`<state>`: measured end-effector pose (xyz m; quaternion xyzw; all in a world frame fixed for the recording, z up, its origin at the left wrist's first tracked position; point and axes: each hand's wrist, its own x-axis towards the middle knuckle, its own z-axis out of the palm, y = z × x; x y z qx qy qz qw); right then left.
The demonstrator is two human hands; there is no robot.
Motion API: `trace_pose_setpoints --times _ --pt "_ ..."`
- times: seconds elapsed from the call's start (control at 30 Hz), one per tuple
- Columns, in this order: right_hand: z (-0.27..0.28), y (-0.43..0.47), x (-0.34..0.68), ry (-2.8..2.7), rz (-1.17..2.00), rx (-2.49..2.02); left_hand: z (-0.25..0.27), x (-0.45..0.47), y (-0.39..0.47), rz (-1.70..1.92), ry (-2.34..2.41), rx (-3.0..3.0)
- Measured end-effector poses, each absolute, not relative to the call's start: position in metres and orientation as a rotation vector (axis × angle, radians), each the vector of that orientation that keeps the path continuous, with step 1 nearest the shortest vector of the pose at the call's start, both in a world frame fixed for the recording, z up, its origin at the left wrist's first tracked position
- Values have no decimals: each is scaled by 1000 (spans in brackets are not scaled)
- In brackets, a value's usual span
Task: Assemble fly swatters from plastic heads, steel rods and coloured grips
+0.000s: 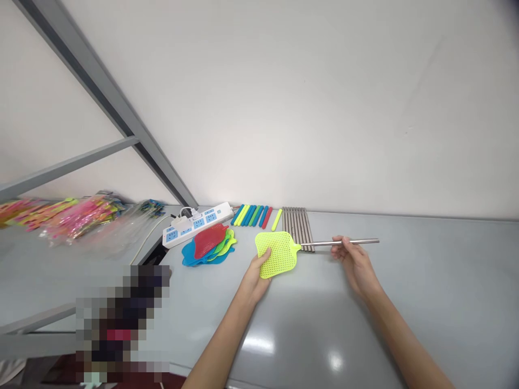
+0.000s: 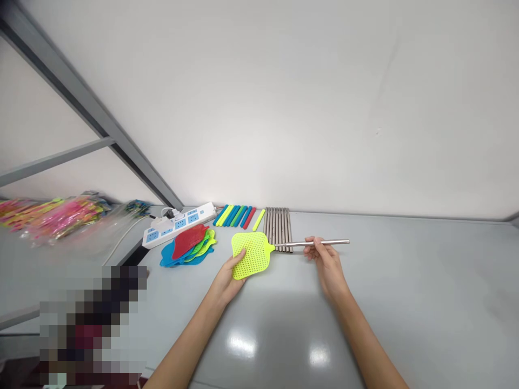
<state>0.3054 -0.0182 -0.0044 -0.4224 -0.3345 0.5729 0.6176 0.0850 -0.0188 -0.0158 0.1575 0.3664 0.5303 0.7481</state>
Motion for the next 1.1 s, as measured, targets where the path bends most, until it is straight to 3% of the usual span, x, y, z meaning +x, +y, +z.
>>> trace_pose_setpoints --times 0.47,0.93,1.1 --pt "-7 -18 307 -792 1296 -946 -16 88 -22 1160 794 373" --pt "-11 -16 313 -746 1134 -975 -10 94 -33 783 800 538" --pt "-11 -18 310 -741 1193 -1009 -10 101 -37 838 829 527"
